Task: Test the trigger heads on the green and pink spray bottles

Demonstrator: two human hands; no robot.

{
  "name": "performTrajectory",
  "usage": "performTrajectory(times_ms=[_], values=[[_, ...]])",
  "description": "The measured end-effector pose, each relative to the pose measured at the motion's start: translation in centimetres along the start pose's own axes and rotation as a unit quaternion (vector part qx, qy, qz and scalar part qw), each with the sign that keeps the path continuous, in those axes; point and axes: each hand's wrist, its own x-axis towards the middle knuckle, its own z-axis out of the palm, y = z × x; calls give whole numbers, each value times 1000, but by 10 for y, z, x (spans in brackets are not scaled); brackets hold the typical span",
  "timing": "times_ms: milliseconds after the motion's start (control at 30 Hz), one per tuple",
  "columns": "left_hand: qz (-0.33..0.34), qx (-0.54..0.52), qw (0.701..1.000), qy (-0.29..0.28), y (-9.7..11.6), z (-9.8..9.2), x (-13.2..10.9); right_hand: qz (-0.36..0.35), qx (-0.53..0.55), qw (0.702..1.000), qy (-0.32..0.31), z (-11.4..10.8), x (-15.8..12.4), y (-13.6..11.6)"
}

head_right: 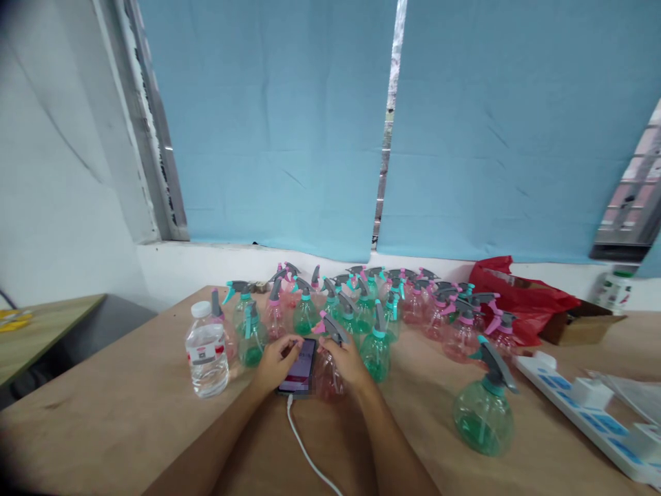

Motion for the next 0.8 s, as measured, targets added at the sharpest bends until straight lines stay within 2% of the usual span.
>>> performTrajectory(times_ms=[267, 567, 800], values=[[-1, -1, 1000, -5, 4, -1, -1, -35, 38, 998, -19, 4, -1, -7], [-1, 3, 1000, -8, 1, 0, 0, 4, 40, 999, 35, -7, 1, 7], [3, 16, 1000, -10, 1, -1, -1, -13, 18, 999, 27, -7, 3, 9]])
